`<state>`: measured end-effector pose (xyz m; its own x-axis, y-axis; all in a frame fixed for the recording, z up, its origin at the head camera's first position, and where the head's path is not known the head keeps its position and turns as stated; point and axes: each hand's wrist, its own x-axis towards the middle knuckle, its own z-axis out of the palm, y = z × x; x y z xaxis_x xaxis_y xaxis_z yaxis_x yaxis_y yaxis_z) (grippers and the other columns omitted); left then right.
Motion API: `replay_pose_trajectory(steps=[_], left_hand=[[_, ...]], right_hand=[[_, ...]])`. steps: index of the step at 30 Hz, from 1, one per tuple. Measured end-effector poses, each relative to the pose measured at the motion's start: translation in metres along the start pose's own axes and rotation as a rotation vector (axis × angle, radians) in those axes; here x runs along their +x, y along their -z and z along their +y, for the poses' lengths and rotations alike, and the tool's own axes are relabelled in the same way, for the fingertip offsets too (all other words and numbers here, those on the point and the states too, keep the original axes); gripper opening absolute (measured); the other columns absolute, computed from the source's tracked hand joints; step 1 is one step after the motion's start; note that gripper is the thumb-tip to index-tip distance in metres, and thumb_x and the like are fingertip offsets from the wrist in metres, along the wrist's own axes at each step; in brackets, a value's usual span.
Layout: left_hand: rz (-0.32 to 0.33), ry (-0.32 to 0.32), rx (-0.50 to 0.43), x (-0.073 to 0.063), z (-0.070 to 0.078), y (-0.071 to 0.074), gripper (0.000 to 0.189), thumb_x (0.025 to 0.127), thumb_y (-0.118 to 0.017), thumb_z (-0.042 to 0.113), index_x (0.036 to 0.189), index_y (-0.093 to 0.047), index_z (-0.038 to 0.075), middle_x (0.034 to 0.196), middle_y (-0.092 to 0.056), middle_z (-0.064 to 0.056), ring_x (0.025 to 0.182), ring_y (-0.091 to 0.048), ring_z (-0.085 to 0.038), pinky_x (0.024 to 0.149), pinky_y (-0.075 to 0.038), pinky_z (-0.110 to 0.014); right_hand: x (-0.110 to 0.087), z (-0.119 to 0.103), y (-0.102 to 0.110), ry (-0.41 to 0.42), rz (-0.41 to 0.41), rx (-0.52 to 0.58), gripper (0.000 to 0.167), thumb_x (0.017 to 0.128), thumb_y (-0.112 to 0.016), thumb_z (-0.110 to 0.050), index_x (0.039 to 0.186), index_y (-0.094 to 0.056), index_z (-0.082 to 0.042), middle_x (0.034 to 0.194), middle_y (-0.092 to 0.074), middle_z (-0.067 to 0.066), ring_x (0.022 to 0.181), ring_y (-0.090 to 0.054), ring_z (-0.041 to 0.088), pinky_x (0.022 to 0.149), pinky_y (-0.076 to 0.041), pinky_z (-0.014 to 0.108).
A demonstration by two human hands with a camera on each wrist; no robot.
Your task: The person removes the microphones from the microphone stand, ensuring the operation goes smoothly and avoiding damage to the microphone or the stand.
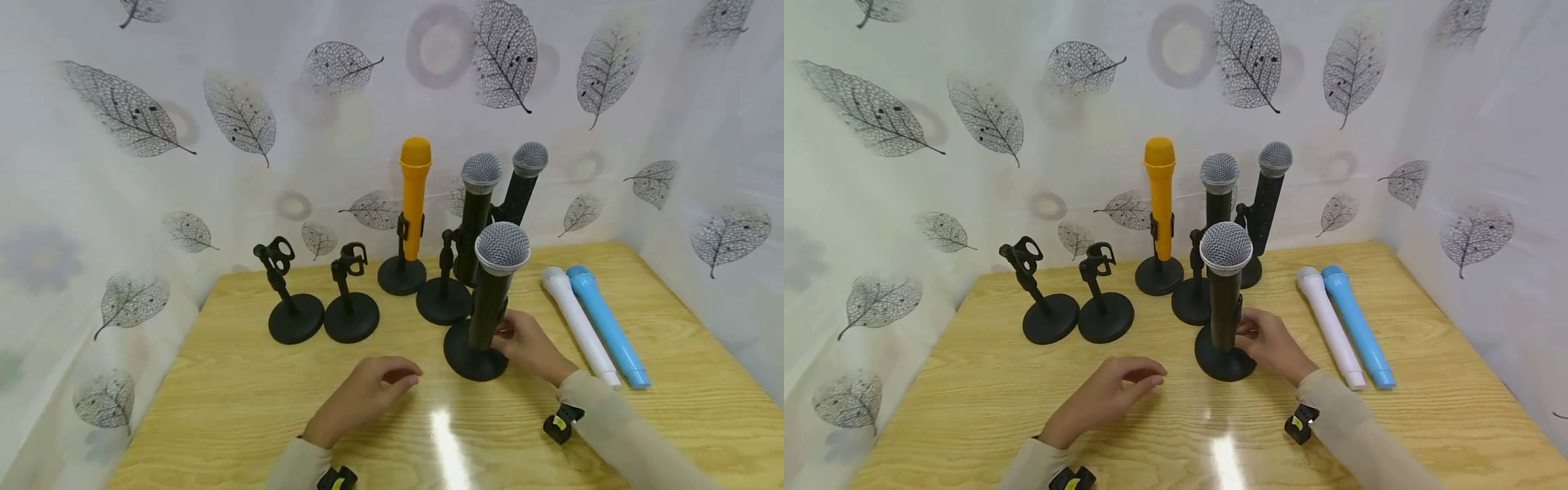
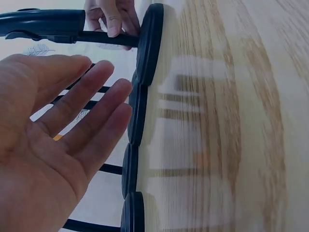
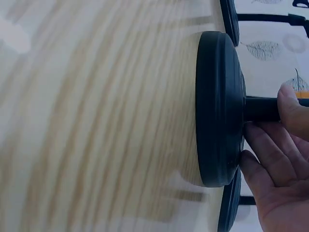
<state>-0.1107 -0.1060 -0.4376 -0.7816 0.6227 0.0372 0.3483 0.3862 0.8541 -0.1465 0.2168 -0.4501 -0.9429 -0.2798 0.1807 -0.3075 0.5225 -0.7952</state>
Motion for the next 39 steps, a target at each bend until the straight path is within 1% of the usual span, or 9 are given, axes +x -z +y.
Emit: replay_pose_trajectory(steps=[6,11,14,19,24,27,30,35,39], left_hand=[[0.077,-0.032,-0.044,0.009,0.001,-0.001,0.021,0.104,-0.06,0.014,0.12,-0.071,0.007,0.115,-0.073,-0.008,0.104,-0.07,-0.022,0.088,-0.055,-0.024],[0.126,-0.058,-0.045,0.02,0.003,-0.002,0.023,0.103,-0.06,0.013,0.123,-0.069,0.005,0.117,-0.072,-0.004,0.104,-0.069,-0.017,0.088,-0.055,-0.024],[0.117,-0.059,-0.035,0.026,0.006,-0.004,0.027,0.104,-0.059,0.017,0.129,-0.067,0.007,0.124,-0.07,-0.001,0.108,-0.066,-0.011,0.091,-0.054,-0.025],[0.109,-0.058,-0.038,0.034,0.008,-0.007,0.034,0.106,-0.057,0.02,0.139,-0.062,0.015,0.132,-0.066,0.001,0.115,-0.063,-0.01,0.095,-0.053,-0.028],[0.096,-0.088,-0.05,0.042,0.009,-0.006,0.035,0.106,-0.055,0.019,0.141,-0.061,0.022,0.134,-0.064,0.008,0.12,-0.061,-0.009,0.097,-0.052,-0.03],[0.07,-0.11,-0.06,0.047,0.009,-0.005,0.035,0.105,-0.056,0.018,0.139,-0.062,0.019,0.134,-0.064,0.009,0.12,-0.06,-0.009,0.097,-0.052,-0.029],[0.058,-0.117,-0.058,0.052,0.01,-0.005,0.032,0.105,-0.056,0.017,0.136,-0.064,0.015,0.131,-0.066,0.005,0.117,-0.062,-0.01,0.096,-0.052,-0.029],[0.049,-0.096,-0.054,0.057,0.013,-0.003,0.03,0.106,-0.056,0.017,0.135,-0.063,0.014,0.13,-0.066,0.002,0.115,-0.062,-0.01,0.096,-0.052,-0.034],[0.025,-0.109,-0.055,0.06,0.013,0.0,0.033,0.106,-0.056,0.015,0.138,-0.06,0.013,0.133,-0.065,0.0,0.118,-0.061,-0.011,0.098,-0.052,-0.037]], right_hand=[[0.003,-0.002,-0.005,0.026,-0.052,0.074,0.02,0.088,-0.072,0.009,0.107,-0.069,0.005,0.099,-0.072,0.012,0.094,-0.07,0.022,0.083,-0.059,0.035],[0.006,-0.005,-0.009,0.039,-0.069,0.095,0.019,0.087,-0.072,0.01,0.105,-0.072,0.003,0.099,-0.072,0.01,0.095,-0.068,0.017,0.082,-0.059,0.032],[0.007,-0.007,-0.014,0.057,-0.08,0.11,0.018,0.087,-0.072,0.009,0.104,-0.073,0.003,0.099,-0.072,0.01,0.094,-0.068,0.016,0.082,-0.059,0.031],[0.009,-0.011,-0.023,0.096,-0.087,0.113,0.015,0.086,-0.073,0.009,0.1,-0.073,0.003,0.095,-0.073,0.009,0.089,-0.068,0.01,0.078,-0.058,0.027],[0.011,-0.013,-0.031,0.125,-0.103,0.112,0.015,0.086,-0.074,0.007,0.1,-0.074,0.004,0.095,-0.075,0.009,0.085,-0.065,0.006,0.074,-0.058,0.024],[0.011,-0.013,-0.033,0.123,-0.109,0.113,0.017,0.085,-0.075,0.007,0.102,-0.074,0.003,0.097,-0.075,0.009,0.087,-0.067,0.01,0.077,-0.058,0.025],[0.012,-0.012,-0.034,0.12,-0.118,0.115,0.018,0.086,-0.074,0.007,0.103,-0.073,0.003,0.099,-0.075,0.01,0.09,-0.068,0.013,0.079,-0.058,0.026],[0.011,-0.014,-0.034,0.122,-0.127,0.098,0.017,0.086,-0.073,0.007,0.103,-0.073,0.003,0.098,-0.074,0.009,0.088,-0.067,0.011,0.077,-0.058,0.026],[0.012,-0.015,-0.036,0.146,-0.139,0.115,0.019,0.084,-0.073,0.009,0.102,-0.073,0.003,0.097,-0.074,0.009,0.088,-0.066,0.012,0.077,-0.059,0.026]])
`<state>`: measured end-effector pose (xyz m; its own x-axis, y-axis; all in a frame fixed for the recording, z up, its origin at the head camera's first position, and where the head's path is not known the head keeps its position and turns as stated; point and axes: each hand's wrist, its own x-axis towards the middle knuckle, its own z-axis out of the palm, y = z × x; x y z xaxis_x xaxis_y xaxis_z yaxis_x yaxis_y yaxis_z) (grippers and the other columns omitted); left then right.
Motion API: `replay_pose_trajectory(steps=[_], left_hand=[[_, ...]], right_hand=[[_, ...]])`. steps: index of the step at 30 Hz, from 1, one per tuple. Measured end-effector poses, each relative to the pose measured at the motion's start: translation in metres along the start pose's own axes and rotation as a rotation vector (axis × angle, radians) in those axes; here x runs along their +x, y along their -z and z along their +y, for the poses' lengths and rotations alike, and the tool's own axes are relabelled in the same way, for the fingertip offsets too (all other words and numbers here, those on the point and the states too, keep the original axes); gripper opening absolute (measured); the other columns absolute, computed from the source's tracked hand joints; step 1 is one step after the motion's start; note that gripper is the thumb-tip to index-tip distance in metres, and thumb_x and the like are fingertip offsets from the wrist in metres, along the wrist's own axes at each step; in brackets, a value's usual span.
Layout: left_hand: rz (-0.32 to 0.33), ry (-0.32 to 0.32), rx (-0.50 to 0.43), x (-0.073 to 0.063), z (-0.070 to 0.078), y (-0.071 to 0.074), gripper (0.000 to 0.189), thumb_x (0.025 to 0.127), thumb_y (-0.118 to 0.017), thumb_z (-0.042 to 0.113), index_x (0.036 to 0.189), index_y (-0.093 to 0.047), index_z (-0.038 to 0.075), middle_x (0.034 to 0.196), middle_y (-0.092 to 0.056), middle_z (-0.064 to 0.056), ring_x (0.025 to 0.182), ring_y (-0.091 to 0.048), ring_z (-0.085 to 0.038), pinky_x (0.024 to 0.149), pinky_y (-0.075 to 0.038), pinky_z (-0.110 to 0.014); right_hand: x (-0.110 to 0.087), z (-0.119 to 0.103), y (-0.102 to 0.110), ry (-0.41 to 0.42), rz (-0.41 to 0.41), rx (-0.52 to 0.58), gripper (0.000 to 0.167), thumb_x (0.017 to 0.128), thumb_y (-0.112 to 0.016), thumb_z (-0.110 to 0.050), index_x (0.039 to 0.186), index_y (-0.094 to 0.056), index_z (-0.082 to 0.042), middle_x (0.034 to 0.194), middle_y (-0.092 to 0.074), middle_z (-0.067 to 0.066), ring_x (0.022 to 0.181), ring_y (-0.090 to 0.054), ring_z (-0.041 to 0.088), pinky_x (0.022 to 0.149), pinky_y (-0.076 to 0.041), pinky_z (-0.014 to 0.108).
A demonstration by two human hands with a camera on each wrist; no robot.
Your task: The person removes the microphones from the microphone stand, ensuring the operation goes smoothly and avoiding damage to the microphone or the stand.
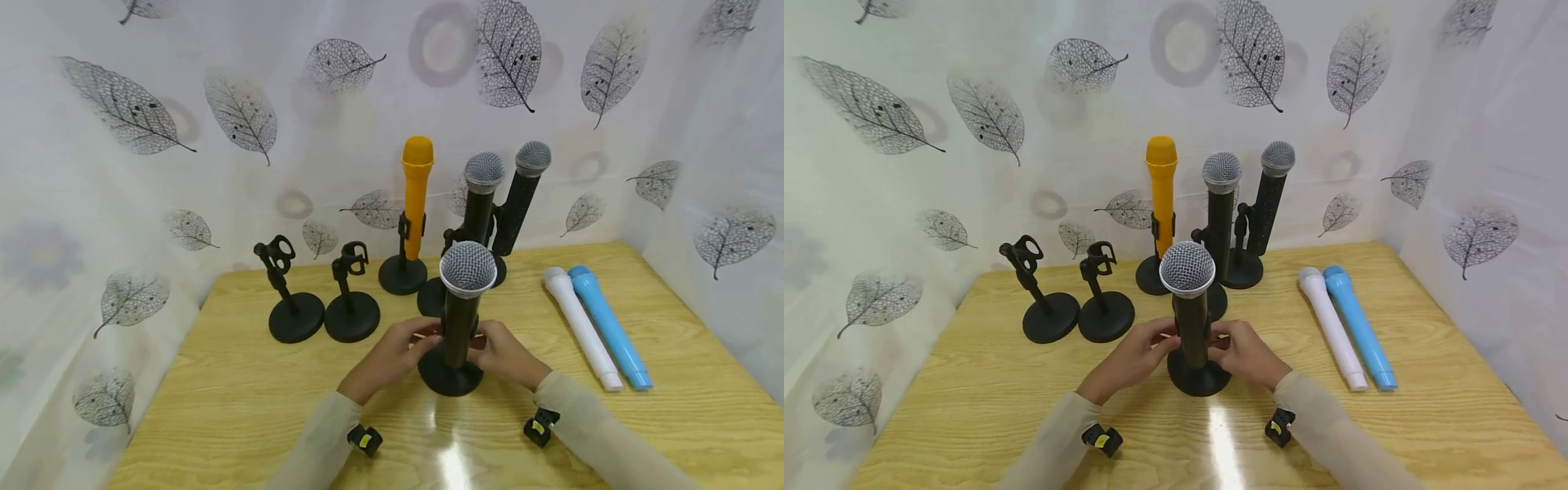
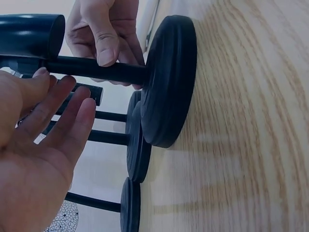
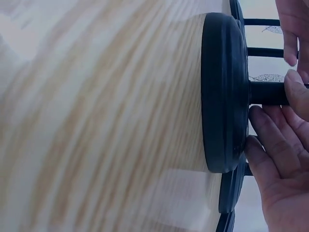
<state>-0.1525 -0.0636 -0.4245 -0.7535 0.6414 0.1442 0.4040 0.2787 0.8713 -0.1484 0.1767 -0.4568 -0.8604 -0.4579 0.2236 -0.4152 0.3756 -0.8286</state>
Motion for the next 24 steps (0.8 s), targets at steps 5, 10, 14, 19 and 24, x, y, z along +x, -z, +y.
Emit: replay_pose_trajectory(steps=[5,10,14,19,24], left_hand=[[-0.065,-0.039,-0.053,0.0,0.0,0.003,0.038,0.104,-0.056,0.006,0.142,-0.057,0.01,0.134,-0.064,-0.002,0.12,-0.061,-0.011,0.1,-0.051,-0.036],[-0.111,-0.055,-0.129,-0.001,-0.002,0.005,0.04,0.104,-0.055,0.003,0.143,-0.057,0.012,0.136,-0.063,0.002,0.121,-0.06,-0.009,0.102,-0.05,-0.036],[-0.111,-0.079,-0.16,-0.002,-0.004,0.003,0.04,0.104,-0.055,0.003,0.143,-0.057,0.011,0.137,-0.062,0.0,0.122,-0.06,-0.011,0.103,-0.049,-0.032],[-0.079,-0.07,-0.11,-0.004,-0.003,0.002,0.04,0.105,-0.054,0.006,0.145,-0.055,0.013,0.136,-0.063,-0.001,0.121,-0.06,-0.012,0.099,-0.051,-0.029],[-0.019,-0.023,-0.075,-0.013,-0.004,0.005,0.039,0.104,-0.056,0.007,0.142,-0.056,0.016,0.134,-0.063,-0.002,0.118,-0.062,-0.013,0.093,-0.054,-0.027]], right_hand=[[0.002,-0.002,-0.005,0.05,-0.062,0.043,0.02,0.085,-0.072,0.01,0.102,-0.072,0.001,0.098,-0.073,0.007,0.087,-0.066,0.011,0.075,-0.059,0.027],[0.001,-0.004,-0.007,0.077,-0.114,0.066,0.021,0.088,-0.071,0.009,0.107,-0.07,0.0,0.101,-0.072,0.006,0.087,-0.066,0.007,0.074,-0.058,0.028],[0.0,-0.004,-0.006,0.059,-0.136,0.094,0.022,0.089,-0.071,0.007,0.111,-0.069,0.002,0.106,-0.072,0.01,0.093,-0.067,0.01,0.08,-0.058,0.03],[-0.003,-0.004,0.001,-0.006,-0.15,0.087,0.023,0.093,-0.072,-0.002,0.116,-0.069,0.0,0.111,-0.073,0.008,0.101,-0.07,0.013,0.088,-0.056,0.029],[-0.005,-0.009,0.015,-0.041,-0.085,0.097,0.022,0.095,-0.07,-0.002,0.117,-0.069,0.001,0.112,-0.073,0.012,0.102,-0.071,0.016,0.089,-0.056,0.027]])
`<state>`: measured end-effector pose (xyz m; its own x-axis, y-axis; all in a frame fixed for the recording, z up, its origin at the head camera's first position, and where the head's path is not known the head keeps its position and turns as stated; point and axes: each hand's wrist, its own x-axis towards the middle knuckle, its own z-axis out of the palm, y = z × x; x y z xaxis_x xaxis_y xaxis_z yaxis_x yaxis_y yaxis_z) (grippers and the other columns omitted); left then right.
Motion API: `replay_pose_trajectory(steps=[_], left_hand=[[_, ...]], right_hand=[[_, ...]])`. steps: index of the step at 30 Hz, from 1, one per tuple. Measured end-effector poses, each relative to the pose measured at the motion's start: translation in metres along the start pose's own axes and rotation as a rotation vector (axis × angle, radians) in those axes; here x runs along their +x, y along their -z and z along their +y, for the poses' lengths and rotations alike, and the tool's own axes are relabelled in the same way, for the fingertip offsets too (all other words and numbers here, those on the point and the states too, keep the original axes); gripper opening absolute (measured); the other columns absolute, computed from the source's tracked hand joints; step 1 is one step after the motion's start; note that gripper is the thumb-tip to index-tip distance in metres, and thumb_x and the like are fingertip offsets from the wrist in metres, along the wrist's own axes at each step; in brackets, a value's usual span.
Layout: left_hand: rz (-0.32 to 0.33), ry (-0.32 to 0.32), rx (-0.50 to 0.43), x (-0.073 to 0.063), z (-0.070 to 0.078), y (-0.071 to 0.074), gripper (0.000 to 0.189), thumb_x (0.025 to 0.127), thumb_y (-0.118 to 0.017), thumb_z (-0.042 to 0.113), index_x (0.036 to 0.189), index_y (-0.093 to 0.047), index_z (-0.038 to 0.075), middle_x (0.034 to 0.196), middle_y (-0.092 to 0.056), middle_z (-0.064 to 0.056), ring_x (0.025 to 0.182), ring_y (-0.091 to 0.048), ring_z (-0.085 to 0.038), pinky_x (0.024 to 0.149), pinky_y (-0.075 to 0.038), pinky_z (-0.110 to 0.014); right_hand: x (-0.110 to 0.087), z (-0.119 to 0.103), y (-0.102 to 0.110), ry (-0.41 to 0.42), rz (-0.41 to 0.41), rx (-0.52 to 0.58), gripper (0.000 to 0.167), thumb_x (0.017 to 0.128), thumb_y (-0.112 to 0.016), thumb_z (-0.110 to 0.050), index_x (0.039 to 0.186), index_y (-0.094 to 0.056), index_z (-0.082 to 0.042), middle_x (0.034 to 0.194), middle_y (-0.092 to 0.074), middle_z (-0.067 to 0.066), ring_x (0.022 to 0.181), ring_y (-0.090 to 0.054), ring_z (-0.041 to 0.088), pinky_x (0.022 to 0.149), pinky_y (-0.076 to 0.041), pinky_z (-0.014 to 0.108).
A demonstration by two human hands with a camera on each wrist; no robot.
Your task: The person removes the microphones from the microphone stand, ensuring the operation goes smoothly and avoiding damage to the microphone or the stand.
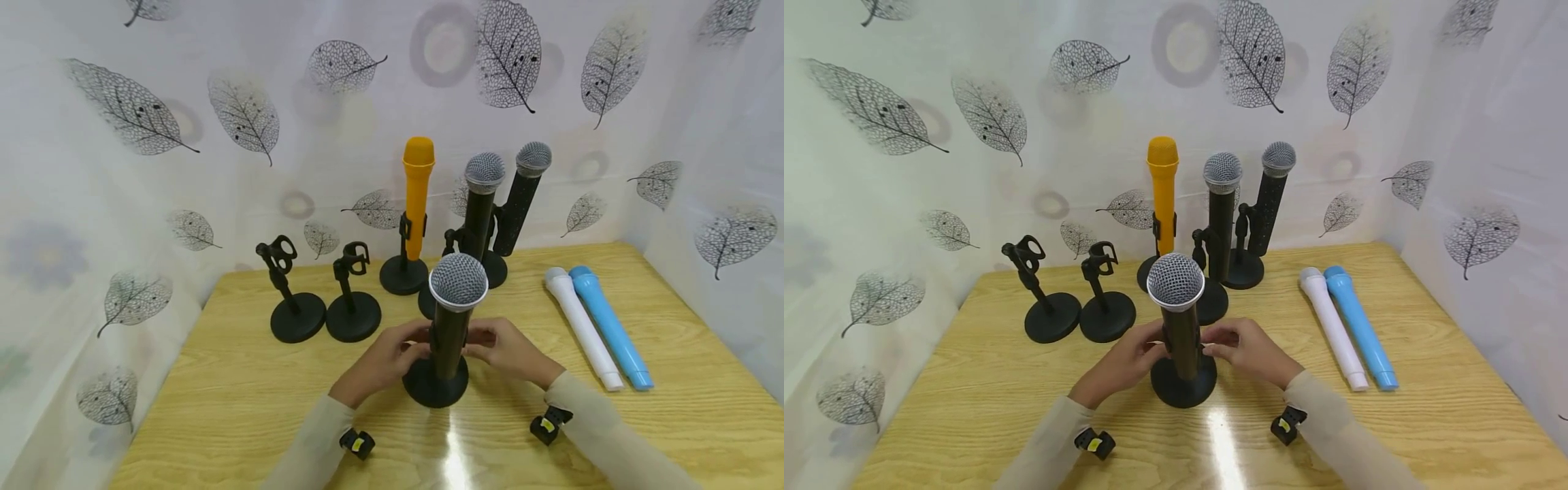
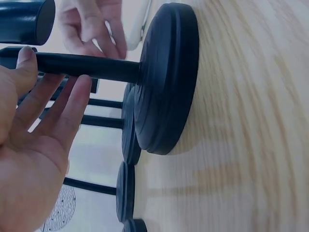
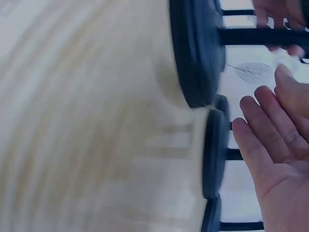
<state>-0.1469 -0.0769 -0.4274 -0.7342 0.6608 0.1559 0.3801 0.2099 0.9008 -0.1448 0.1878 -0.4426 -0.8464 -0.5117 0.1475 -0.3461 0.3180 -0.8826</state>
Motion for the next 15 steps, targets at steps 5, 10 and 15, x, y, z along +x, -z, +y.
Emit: replay_pose_trajectory(steps=[5,10,15], left_hand=[[0.076,-0.026,0.016,-0.012,-0.003,0.005,0.034,0.103,-0.057,0.003,0.136,-0.056,0.011,0.129,-0.065,-0.006,0.115,-0.064,-0.018,0.088,-0.057,-0.028],[0.149,-0.055,0.066,-0.024,-0.004,0.008,0.03,0.102,-0.059,0.001,0.131,-0.054,0.008,0.124,-0.066,-0.01,0.109,-0.067,-0.022,0.086,-0.057,-0.027],[0.181,-0.042,0.12,-0.032,-0.001,0.009,0.029,0.101,-0.061,0.004,0.129,-0.055,0.008,0.119,-0.067,-0.007,0.104,-0.066,-0.017,0.084,-0.057,-0.028]], right_hand=[[-0.002,-0.017,0.011,0.02,0.11,0.014,0.019,0.096,-0.068,-0.002,0.114,-0.07,0.003,0.111,-0.072,0.016,0.102,-0.071,0.017,0.087,-0.057,0.025],[-0.002,-0.042,0.02,0.054,0.174,0.043,0.026,0.098,-0.067,-0.004,0.122,-0.067,0.003,0.118,-0.07,0.017,0.107,-0.07,0.018,0.088,-0.056,0.024],[0.002,-0.065,0.02,0.156,0.221,0.094,0.029,0.096,-0.067,0.003,0.125,-0.064,0.003,0.12,-0.069,0.019,0.109,-0.069,0.013,0.088,-0.056,0.026]])
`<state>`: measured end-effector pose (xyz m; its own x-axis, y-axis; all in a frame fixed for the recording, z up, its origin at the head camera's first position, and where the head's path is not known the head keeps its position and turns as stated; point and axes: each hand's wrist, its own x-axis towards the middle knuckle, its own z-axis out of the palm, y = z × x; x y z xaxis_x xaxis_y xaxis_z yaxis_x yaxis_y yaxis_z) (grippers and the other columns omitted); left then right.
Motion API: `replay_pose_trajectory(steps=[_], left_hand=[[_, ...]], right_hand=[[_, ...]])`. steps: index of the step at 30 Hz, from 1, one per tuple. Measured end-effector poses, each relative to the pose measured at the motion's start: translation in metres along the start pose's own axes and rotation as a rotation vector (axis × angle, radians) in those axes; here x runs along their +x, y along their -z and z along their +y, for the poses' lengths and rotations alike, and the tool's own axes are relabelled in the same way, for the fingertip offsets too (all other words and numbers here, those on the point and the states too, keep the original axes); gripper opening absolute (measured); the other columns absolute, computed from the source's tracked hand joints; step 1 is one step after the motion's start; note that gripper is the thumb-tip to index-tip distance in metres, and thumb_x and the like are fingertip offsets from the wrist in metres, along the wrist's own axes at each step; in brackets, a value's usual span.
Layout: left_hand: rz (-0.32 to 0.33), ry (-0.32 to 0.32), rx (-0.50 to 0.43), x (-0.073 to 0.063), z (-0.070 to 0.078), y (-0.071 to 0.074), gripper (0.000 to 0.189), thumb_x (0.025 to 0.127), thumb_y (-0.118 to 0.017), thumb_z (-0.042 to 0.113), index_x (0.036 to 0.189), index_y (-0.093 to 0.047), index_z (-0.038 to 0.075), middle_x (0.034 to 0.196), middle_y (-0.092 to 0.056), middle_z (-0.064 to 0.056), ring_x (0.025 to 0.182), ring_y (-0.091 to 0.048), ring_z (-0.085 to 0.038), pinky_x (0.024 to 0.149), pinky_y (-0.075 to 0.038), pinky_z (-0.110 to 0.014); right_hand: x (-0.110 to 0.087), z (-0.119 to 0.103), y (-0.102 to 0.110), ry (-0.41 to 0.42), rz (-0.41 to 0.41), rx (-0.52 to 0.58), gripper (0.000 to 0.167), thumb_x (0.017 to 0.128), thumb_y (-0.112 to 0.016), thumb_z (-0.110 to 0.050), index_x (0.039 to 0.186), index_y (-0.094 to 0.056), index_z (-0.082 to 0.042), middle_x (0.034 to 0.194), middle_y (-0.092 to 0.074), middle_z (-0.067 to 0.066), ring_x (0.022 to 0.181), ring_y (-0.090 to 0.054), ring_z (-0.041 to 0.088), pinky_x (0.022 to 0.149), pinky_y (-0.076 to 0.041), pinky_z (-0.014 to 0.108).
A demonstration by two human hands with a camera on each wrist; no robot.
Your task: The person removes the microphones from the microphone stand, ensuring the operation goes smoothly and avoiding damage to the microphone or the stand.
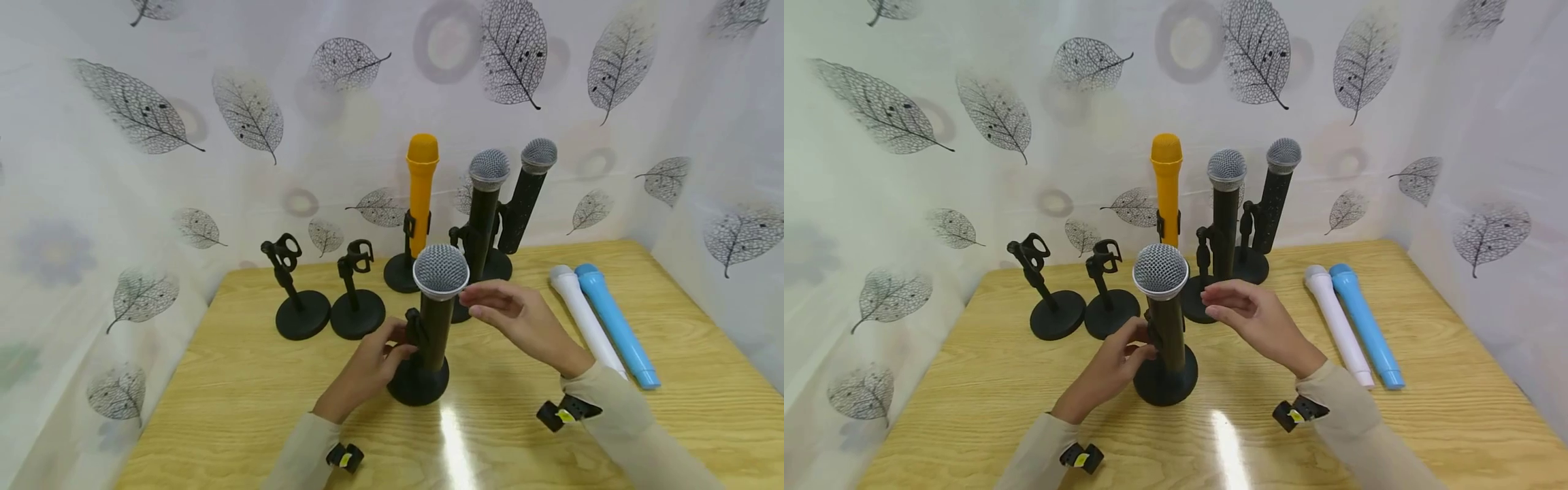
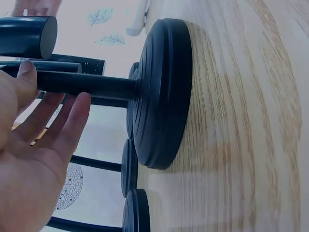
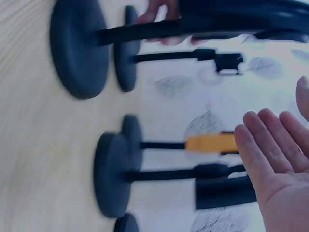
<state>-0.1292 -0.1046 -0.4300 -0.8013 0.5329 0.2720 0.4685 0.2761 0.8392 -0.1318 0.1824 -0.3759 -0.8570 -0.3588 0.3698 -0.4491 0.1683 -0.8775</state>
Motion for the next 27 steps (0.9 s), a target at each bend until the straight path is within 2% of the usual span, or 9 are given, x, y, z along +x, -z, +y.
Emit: replay_pose_trajectory(steps=[6,10,13,17,20,27], left_hand=[[-0.008,0.0,-0.017,-0.002,-0.003,-0.001,0.034,0.102,-0.06,0.006,0.136,-0.058,0.011,0.125,-0.065,-0.002,0.111,-0.065,-0.015,0.093,-0.055,-0.031],[0.027,-0.003,-0.041,-0.003,-0.005,-0.004,0.033,0.102,-0.061,0.007,0.135,-0.059,0.011,0.127,-0.066,-0.003,0.113,-0.066,-0.018,0.093,-0.055,-0.03],[0.052,-0.021,-0.041,-0.003,-0.004,-0.007,0.032,0.102,-0.061,0.006,0.134,-0.059,0.011,0.128,-0.066,-0.003,0.113,-0.067,-0.018,0.092,-0.056,-0.03],[0.093,-0.061,-0.037,-0.003,-0.002,-0.012,0.031,0.101,-0.062,0.004,0.131,-0.06,0.01,0.127,-0.065,-0.004,0.11,-0.068,-0.022,0.091,-0.056,-0.031],[0.129,-0.081,-0.023,-0.003,-0.001,-0.016,0.028,0.099,-0.064,0.004,0.126,-0.061,0.009,0.123,-0.066,-0.006,0.106,-0.07,-0.024,0.088,-0.058,-0.031],[0.171,-0.043,0.025,-0.004,0.006,-0.023,0.025,0.098,-0.067,0.009,0.121,-0.059,0.011,0.117,-0.068,-0.003,0.098,-0.072,-0.017,0.082,-0.058,-0.027]], right_hand=[[0.008,-0.027,-0.014,0.13,0.037,0.1,0.04,0.092,-0.069,0.008,0.13,-0.058,0.009,0.122,-0.07,0.008,0.111,-0.068,0.015,0.089,-0.057,0.031],[0.012,-0.04,-0.021,0.221,-0.021,0.152,0.049,0.09,-0.072,0.008,0.135,-0.054,0.012,0.128,-0.067,0.003,0.117,-0.066,0.018,0.095,-0.054,0.034],[0.012,-0.049,-0.027,0.272,-0.05,0.131,0.054,0.086,-0.076,0.008,0.136,-0.054,0.011,0.13,-0.066,0.008,0.118,-0.065,0.019,0.097,-0.053,0.033],[0.011,-0.057,-0.033,0.289,-0.043,0.063,0.059,0.083,-0.079,0.007,0.137,-0.056,0.005,0.13,-0.065,0.018,0.117,-0.066,0.02,0.097,-0.053,0.032],[0.013,-0.06,-0.035,0.275,-0.022,0.036,0.057,0.083,-0.079,0.008,0.135,-0.059,0.002,0.13,-0.065,0.02,0.116,-0.066,0.022,0.096,-0.054,0.032],[0.016,-0.056,-0.033,0.28,0.068,0.003,0.05,0.08,-0.078,0.015,0.127,-0.064,0.002,0.114,-0.072,0.018,0.101,-0.071,0.019,0.089,-0.057,0.03]])
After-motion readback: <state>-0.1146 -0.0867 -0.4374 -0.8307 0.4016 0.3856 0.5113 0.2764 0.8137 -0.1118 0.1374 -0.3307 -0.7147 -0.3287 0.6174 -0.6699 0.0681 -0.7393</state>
